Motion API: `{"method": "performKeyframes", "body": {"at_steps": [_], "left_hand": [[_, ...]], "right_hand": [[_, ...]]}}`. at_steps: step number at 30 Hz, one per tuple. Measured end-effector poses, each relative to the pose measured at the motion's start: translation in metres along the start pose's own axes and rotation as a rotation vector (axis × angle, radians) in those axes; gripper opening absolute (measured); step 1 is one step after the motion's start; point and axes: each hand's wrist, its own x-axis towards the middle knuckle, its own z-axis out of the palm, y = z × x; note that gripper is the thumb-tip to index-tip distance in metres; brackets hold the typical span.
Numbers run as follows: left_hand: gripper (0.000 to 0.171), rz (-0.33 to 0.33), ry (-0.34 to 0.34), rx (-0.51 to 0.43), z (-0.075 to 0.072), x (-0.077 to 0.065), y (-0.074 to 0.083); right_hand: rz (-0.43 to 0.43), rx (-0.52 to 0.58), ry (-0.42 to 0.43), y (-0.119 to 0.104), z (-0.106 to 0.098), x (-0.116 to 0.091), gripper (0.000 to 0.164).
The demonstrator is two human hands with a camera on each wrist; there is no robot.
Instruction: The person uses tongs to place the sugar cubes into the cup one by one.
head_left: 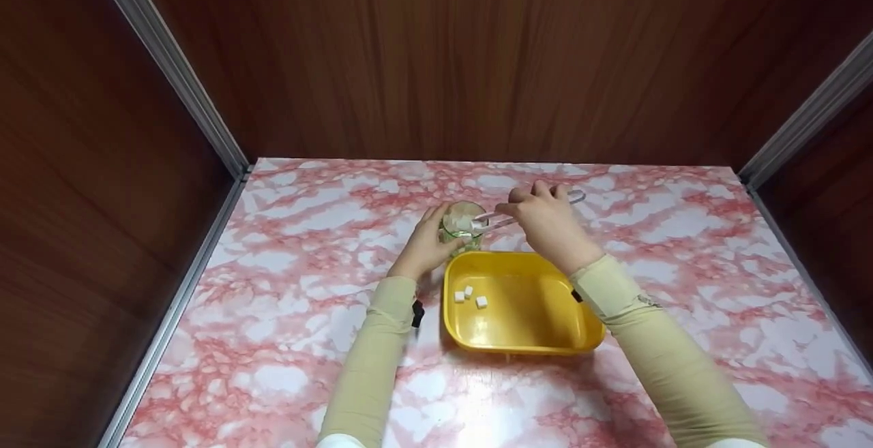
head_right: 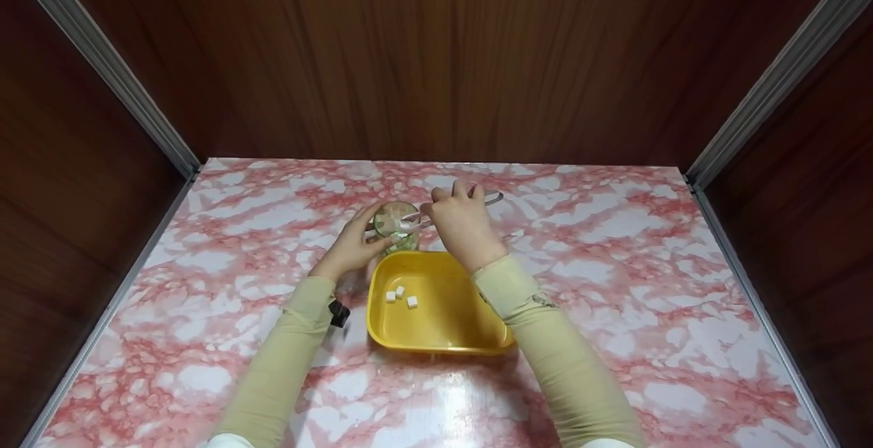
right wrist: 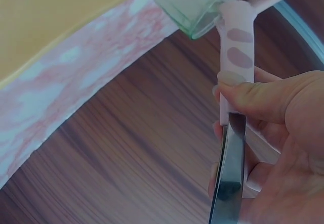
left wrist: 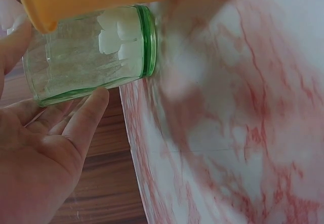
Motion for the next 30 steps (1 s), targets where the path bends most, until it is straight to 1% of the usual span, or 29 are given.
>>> {"method": "performKeyframes", "body": {"at_steps": [11, 15, 21, 30], "left_hand": [[0.078, 0.006, 0.006, -0.013, -0.0006, 0.0001, 0.0014], [0.078, 0.002, 0.006, -0.016, 0.0003, 0.0004, 0.0007], [0.079, 0.018, 0.014, -0.031, 0.0009, 0.0010, -0.0008], [0.079, 0.013, 0.016, -0.037, 0.0019, 0.0012, -0.0009]], "right_hand": [[0.012, 0.000, -0.005, -0.0014, 0.0029, 0.0029, 0.040], [0.011, -0.004, 0.014, -0.0010, 0.0043, 0.0025, 0.039], [0.009, -0.006, 0.026, -0.0010, 0.0047, 0.0026, 0.042], [0.013, 0.008, 0.021, -0.0019, 0.0039, 0.0018, 0.043]]}}
